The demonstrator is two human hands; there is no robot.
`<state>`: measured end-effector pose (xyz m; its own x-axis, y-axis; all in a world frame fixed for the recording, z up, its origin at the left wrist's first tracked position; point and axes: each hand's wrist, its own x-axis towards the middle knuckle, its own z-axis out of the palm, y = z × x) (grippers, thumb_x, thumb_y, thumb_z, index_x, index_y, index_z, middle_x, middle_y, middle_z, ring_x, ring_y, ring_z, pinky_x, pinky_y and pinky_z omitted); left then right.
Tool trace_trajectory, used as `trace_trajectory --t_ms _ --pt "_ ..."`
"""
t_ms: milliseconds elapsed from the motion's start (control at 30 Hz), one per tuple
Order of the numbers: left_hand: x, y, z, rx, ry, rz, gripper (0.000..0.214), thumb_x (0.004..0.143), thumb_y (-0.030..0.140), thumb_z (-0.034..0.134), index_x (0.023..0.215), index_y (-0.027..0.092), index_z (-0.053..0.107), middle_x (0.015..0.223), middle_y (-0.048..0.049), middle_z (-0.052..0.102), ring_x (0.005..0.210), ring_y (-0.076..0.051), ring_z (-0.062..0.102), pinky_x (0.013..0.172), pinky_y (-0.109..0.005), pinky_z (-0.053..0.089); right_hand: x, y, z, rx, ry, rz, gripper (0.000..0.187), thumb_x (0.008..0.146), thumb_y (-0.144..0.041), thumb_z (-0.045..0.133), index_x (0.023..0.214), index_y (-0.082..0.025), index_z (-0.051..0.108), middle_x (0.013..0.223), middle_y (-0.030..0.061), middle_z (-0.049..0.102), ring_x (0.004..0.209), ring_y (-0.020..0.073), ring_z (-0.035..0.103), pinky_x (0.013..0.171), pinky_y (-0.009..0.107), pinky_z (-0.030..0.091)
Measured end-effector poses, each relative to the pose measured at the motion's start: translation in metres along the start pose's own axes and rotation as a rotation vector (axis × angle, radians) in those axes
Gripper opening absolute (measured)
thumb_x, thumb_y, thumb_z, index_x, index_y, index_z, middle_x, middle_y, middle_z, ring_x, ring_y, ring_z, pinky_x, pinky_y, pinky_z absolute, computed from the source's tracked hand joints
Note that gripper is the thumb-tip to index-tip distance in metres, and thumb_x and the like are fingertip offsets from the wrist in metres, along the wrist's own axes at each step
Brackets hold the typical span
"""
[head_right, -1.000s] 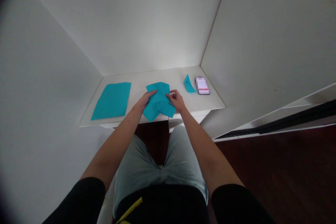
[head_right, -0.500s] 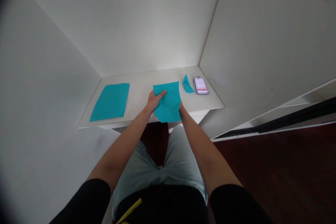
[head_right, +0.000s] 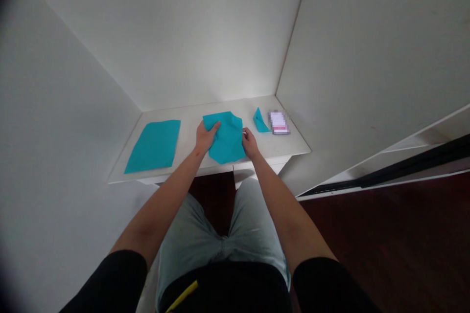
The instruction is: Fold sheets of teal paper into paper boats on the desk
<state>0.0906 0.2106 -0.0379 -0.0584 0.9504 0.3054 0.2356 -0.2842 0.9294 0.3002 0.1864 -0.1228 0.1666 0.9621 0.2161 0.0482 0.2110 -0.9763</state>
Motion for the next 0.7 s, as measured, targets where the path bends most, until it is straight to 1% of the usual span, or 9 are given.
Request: trace_trajectory --t_ms 67,133,267,467,600,700 --pt "0.006 -0.004 -0.016 0.081 0.015 -0.007 0.032 0.094 0.038 0.081 0.118 0.018 0.075 0.119 -0.0111 0.083 0.11 -0.028 0.078 0.105 -0.043 0.061 -0.002 -0.003 0.004 0.033 0.02 0.057 0.056 0.081 -0.081 0.068 0.092 -0.029 0.052 0.059 -0.0092 0.052 0.054 0.0153 0.048 0.051 0.026 0.04" --pt "0.01 -0.008 -0.03 0.161 0.003 -0.022 0.032 0.093 0.038 0.081 0.118 0.018 0.075 0.12 -0.0115 0.083 0.11 -0.029 0.077 0.106 -0.044 0.06 -0.003 -0.006 0.006 0.015 0.027 0.091 0.06 0.079 -0.085 0.069 0.092 -0.029 0.051 0.057 -0.0102 0.049 0.051 0.0141 0.043 0.049 0.025 0.034" --pt "0.013 -0.016 -0.051 0.259 -0.031 -0.046 0.031 0.093 0.036 0.08 0.118 0.018 0.075 0.122 -0.0122 0.082 0.112 -0.03 0.077 0.108 -0.045 0.059 -0.004 -0.01 0.006 -0.026 0.018 0.119 0.065 0.077 -0.089 0.068 0.093 -0.029 0.049 0.057 -0.0092 0.052 0.051 0.0148 0.044 0.048 0.026 0.034" --pt "0.016 -0.026 -0.077 0.37 0.013 -0.117 0.04 0.097 0.041 0.077 0.127 0.016 0.072 0.131 -0.0155 0.079 0.122 -0.032 0.074 0.112 -0.046 0.058 -0.005 -0.011 0.006 -0.105 0.054 0.131 0.067 0.077 -0.092 0.063 0.093 -0.03 0.045 0.057 -0.0088 0.05 0.05 0.0159 0.044 0.048 0.027 0.033" --pt "0.026 -0.034 -0.102 0.489 0.005 -0.163 0.043 0.095 0.039 0.078 0.129 0.016 0.071 0.136 -0.0185 0.076 0.128 -0.035 0.072 0.115 -0.047 0.056 -0.005 -0.013 0.006 -0.164 0.059 0.122 0.066 0.077 -0.091 0.063 0.093 -0.029 0.048 0.058 -0.0074 0.053 0.052 0.0165 0.045 0.049 0.028 0.033" --pt "0.035 -0.039 -0.122 0.584 0.005 -0.132 0.046 0.091 0.038 0.081 0.13 0.016 0.07 0.136 -0.0194 0.076 0.13 -0.036 0.071 0.116 -0.047 0.054 -0.006 -0.014 0.007 -0.217 0.034 0.115 0.064 0.079 -0.09 0.062 0.093 -0.029 0.051 0.058 -0.0062 0.055 0.052 0.0169 0.046 0.05 0.029 0.033"
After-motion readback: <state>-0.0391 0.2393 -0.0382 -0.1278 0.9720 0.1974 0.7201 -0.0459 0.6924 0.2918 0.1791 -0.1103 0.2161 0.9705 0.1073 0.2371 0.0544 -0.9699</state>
